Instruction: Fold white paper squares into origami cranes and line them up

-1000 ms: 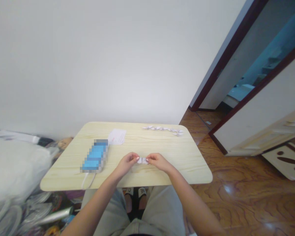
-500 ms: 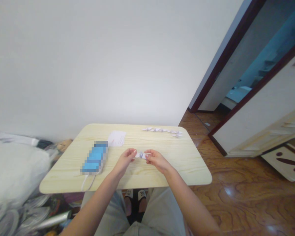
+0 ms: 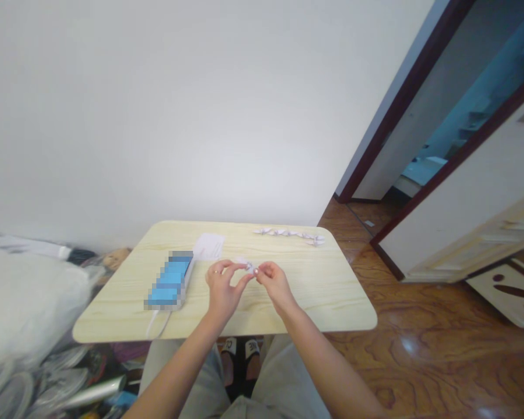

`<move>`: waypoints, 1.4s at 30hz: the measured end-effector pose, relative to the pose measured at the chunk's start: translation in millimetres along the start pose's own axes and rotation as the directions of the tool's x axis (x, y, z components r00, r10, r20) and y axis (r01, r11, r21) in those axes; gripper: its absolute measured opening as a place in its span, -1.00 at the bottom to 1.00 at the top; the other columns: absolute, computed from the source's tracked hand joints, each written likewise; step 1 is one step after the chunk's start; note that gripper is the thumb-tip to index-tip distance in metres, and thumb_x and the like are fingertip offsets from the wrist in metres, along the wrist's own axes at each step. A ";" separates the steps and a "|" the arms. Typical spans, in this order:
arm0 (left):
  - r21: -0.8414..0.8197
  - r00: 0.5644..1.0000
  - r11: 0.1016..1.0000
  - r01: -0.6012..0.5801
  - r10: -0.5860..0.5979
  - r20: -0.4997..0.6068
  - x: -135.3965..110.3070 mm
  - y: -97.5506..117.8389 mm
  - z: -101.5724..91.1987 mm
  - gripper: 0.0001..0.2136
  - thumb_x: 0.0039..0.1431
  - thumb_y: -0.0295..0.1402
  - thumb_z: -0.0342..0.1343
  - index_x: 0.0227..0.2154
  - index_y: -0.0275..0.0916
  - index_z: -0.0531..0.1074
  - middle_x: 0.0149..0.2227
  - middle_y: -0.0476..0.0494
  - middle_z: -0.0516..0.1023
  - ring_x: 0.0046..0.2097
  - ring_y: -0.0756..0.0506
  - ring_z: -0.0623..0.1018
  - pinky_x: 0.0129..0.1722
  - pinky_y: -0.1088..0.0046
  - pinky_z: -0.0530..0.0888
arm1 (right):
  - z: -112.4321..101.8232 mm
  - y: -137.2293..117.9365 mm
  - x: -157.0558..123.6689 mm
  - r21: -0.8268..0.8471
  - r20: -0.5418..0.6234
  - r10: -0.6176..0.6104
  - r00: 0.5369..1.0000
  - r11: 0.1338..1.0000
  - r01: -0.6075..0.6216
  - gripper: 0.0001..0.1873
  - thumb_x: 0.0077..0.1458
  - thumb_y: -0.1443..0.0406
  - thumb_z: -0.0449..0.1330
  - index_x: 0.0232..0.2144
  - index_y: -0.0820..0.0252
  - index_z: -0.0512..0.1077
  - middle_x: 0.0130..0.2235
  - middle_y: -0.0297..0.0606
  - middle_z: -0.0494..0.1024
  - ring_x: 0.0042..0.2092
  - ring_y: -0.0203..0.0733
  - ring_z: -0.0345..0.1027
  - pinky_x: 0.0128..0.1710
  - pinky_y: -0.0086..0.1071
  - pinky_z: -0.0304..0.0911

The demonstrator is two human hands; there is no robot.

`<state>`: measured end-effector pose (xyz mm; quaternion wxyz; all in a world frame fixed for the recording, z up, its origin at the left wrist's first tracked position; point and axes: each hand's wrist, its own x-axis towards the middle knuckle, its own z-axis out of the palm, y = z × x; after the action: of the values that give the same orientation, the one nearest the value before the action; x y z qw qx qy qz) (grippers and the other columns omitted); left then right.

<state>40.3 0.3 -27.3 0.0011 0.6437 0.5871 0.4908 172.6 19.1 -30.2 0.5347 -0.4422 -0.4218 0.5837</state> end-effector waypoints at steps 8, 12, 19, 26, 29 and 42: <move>-0.311 0.988 0.939 0.150 -0.128 0.090 7.9 -8.4 3.5 -0.87 0.02 -0.27 0.07 -0.50 -0.21 0.42 -0.42 -0.06 0.43 -0.28 -0.07 0.42 -0.20 0.36 0.33 | 3.0 -0.6 -7.1 0.066 0.164 -0.007 0.986 0.998 -0.004 -0.66 -0.31 0.25 0.32 -0.50 0.17 0.22 -0.54 -0.47 0.38 -0.51 -0.39 0.24 -0.46 -0.48 0.11; -0.363 0.961 0.892 0.270 -0.227 0.156 7.0 -10.9 5.7 -0.86 0.01 -0.27 0.06 -0.48 -0.23 0.42 -0.41 -0.07 0.46 -0.28 -0.07 0.43 -0.22 0.38 0.34 | 4.5 -1.9 -7.8 0.045 0.167 -0.041 0.985 0.998 0.034 -0.64 -0.32 0.23 0.32 -0.54 0.17 0.19 -0.55 -0.48 0.35 -0.51 -0.39 0.22 -0.47 -0.49 0.09; -0.476 0.895 0.800 0.366 -0.163 0.414 15.3 -16.5 -0.8 -0.85 0.00 -0.28 0.05 -0.48 -0.25 0.42 -0.43 -0.08 0.47 -0.33 -0.06 0.45 -0.30 0.43 0.34 | -12.8 -6.7 2.7 -0.109 0.210 0.119 0.971 0.989 -0.097 -0.60 -0.08 -0.01 0.08 -0.55 0.23 0.32 -0.50 -0.32 0.38 -0.50 -0.36 0.18 -0.49 -0.45 0.09; -0.449 0.849 0.816 0.365 -0.093 0.520 19.2 -13.6 -6.9 -0.81 0.01 -0.23 0.03 -0.41 -0.24 0.42 -0.42 -0.06 0.47 -0.35 -0.05 0.44 -0.33 0.46 0.33 | -12.4 -6.2 11.2 -0.210 0.241 0.074 0.968 0.978 -0.023 -0.71 -0.10 0.15 0.13 -0.66 0.25 0.32 -0.68 -0.45 0.19 -0.60 -0.42 0.00 -0.58 -0.49 -0.10; -0.395 0.827 0.818 0.419 -0.164 0.537 13.8 -13.6 -4.4 -0.75 0.05 -0.18 -0.04 -0.45 -0.25 0.41 -0.48 -0.04 0.45 -0.38 -0.06 0.42 -0.36 0.46 0.32 | -9.3 -6.0 13.2 -0.268 0.129 -0.031 0.991 0.961 0.064 -0.72 -0.08 0.14 0.11 -0.61 0.26 0.37 -0.66 -0.43 0.22 -0.58 -0.40 0.00 -0.58 -0.49 -0.08; -0.479 0.685 0.555 0.680 -0.247 0.685 12.5 -15.0 5.1 -0.73 -0.04 -0.13 0.05 -0.55 -0.27 0.39 -0.54 -0.02 0.38 -0.44 -0.01 0.37 -0.40 0.49 0.29 | -5.8 -1.3 8.6 0.160 0.057 0.149 0.987 0.975 -0.156 -0.64 -0.28 0.07 0.27 -0.63 0.22 0.29 -0.63 -0.45 0.21 -0.61 -0.44 -0.04 -0.61 -0.51 -0.08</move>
<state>30.1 17.4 -30.7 0.5490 0.5134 0.4815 0.4506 178.2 27.9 -30.9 0.5133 -0.4145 -0.3491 0.6655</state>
